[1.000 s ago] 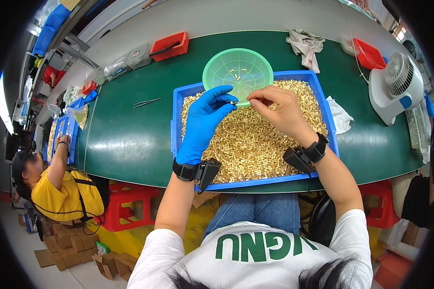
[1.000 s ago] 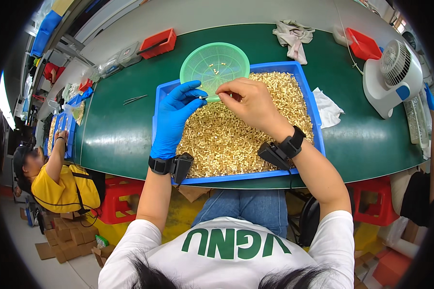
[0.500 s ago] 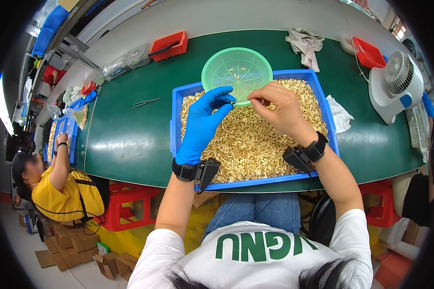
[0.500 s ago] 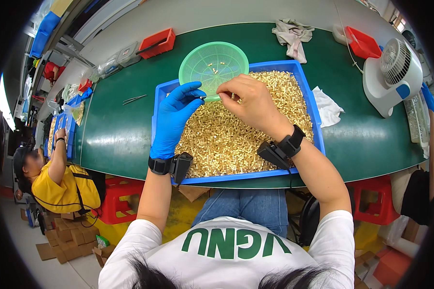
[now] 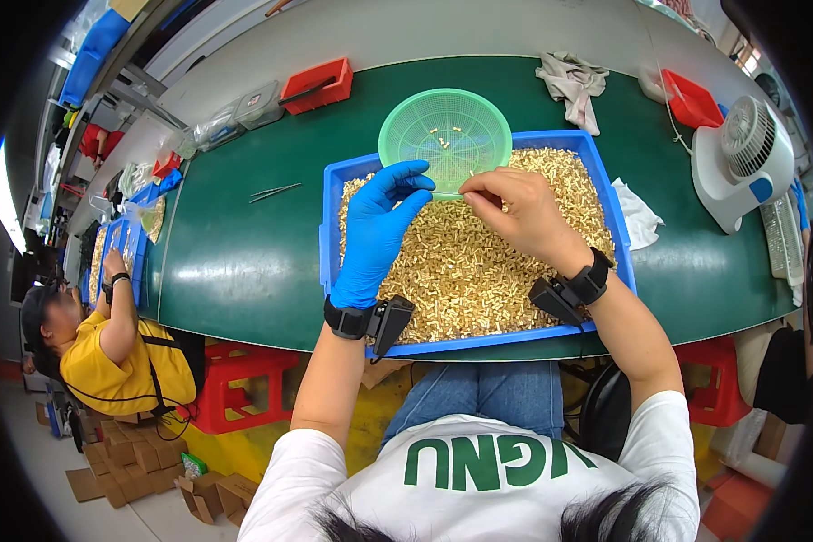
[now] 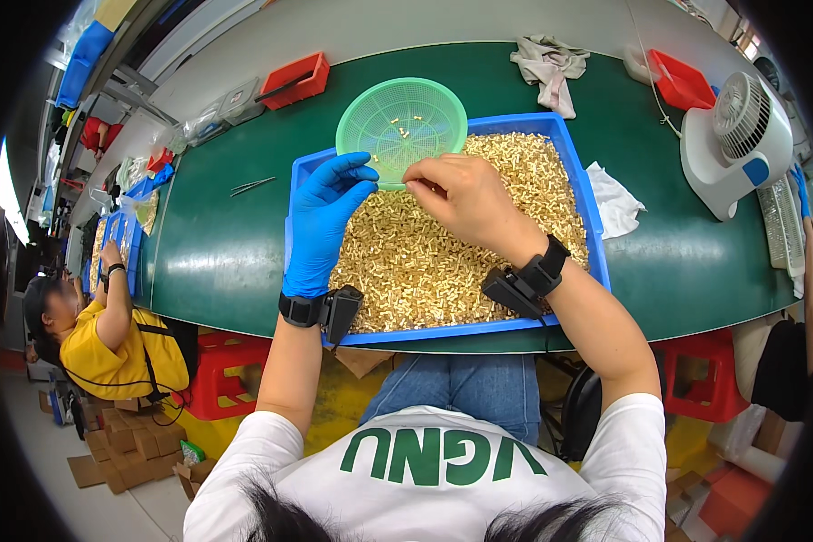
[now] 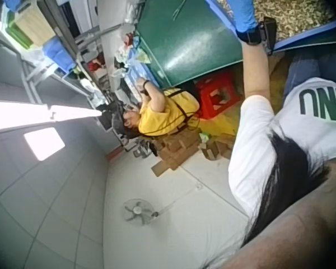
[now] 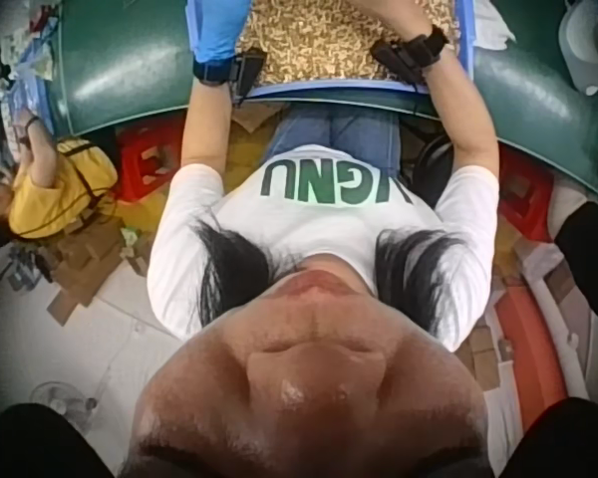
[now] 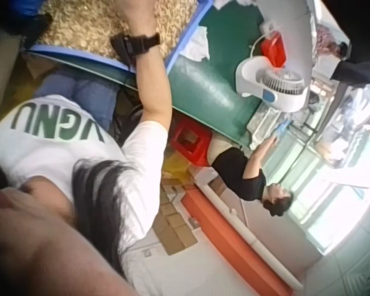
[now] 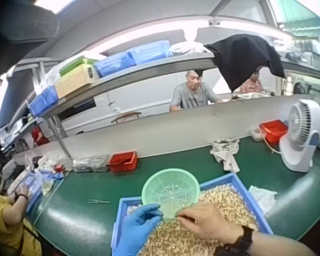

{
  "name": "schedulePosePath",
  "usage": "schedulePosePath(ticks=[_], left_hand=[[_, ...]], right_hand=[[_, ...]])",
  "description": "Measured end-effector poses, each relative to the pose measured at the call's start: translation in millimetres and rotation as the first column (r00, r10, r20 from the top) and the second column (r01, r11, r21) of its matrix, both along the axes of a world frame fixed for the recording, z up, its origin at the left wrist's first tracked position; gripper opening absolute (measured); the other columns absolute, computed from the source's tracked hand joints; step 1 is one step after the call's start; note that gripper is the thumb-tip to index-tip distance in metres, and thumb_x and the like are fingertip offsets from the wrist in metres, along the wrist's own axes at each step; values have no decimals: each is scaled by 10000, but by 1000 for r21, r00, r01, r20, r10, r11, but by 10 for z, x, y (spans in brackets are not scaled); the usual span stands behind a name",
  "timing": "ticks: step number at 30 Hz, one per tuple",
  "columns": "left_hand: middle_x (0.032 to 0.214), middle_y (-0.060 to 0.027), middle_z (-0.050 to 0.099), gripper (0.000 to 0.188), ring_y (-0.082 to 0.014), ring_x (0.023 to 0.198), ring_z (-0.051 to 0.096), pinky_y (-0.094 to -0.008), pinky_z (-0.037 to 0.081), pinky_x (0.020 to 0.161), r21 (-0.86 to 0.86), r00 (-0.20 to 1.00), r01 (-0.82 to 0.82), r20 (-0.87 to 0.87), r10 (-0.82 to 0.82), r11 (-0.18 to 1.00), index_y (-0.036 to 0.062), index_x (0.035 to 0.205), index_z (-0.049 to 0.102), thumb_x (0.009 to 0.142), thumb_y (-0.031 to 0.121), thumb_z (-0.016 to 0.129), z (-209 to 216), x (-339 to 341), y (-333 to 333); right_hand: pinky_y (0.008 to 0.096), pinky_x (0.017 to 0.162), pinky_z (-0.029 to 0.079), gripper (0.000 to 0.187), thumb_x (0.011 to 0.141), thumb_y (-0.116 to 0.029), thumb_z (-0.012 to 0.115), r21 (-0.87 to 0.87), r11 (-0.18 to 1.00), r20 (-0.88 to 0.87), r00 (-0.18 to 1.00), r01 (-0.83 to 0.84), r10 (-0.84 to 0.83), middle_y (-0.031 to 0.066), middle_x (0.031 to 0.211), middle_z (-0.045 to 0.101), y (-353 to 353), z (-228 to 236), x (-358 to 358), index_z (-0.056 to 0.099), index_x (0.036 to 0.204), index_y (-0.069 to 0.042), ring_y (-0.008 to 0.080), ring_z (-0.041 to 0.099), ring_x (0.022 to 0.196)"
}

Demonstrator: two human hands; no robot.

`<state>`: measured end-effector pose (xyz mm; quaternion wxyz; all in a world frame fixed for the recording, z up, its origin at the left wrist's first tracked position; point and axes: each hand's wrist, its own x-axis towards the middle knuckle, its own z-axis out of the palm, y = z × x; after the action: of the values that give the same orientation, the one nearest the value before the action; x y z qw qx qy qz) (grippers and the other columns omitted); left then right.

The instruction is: Sorting small electronic or mechanical components from a tray into a container at a factory workstation.

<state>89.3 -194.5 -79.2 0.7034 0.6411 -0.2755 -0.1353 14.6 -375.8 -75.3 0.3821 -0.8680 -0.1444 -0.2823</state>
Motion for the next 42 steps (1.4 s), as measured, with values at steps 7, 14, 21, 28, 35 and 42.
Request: schedulePosePath(ticks=[7,14,21,28,35,42], left_hand=[[955,-76,611,278,-130,854,581,-249,477,791,-81,992,33,-120,-42,996,6,1075,564,799,1,599,55,-1,-15],[994,-114,614,250,-168,865,605,-267,491,801,-115,980,46,-190,-68,992,-27,1052,563,809,22,592,90,13,-9],[978,-148,615,223,-213,880,623,-277,523,745,-152,946,10,-319,-59,988,-40,1026,563,821,46,579,39,64,-2],[937,-141,624,210,-213,848,631,-268,525,714,-77,928,-17,-374,-13,997,-44,1003,570,823,63,582,88,36,6],[891,-116,627,181,-184,786,627,-257,516,684,-92,944,9,-326,-39,996,-36,978,584,827,63,578,16,70,23],[859,-91,625,154,-156,753,613,-256,500,695,-79,955,32,-291,-54,996,-24,958,597,826,53,577,-22,80,11]], right_hand=[[242,538,452,100,808,-79,588,170,985,-198,977,-40,74,76,689,621,43,-13,-12,618,869,-5,121,587,589],[218,554,454,129,836,-78,563,286,957,-231,966,-46,116,46,679,617,57,17,-13,602,922,10,82,594,620],[218,550,447,122,831,-76,572,293,956,-222,971,-24,92,37,681,611,45,13,-12,605,914,8,79,579,611],[215,545,444,111,816,-73,590,215,976,-191,980,-17,59,43,708,611,25,0,-11,612,891,5,86,564,600],[227,542,444,111,804,-70,600,203,979,-186,982,16,22,49,710,607,25,2,-13,610,886,4,94,556,593],[236,530,437,103,796,-67,604,135,991,-161,987,13,9,51,693,594,19,3,-5,612,878,-4,106,552,586]])
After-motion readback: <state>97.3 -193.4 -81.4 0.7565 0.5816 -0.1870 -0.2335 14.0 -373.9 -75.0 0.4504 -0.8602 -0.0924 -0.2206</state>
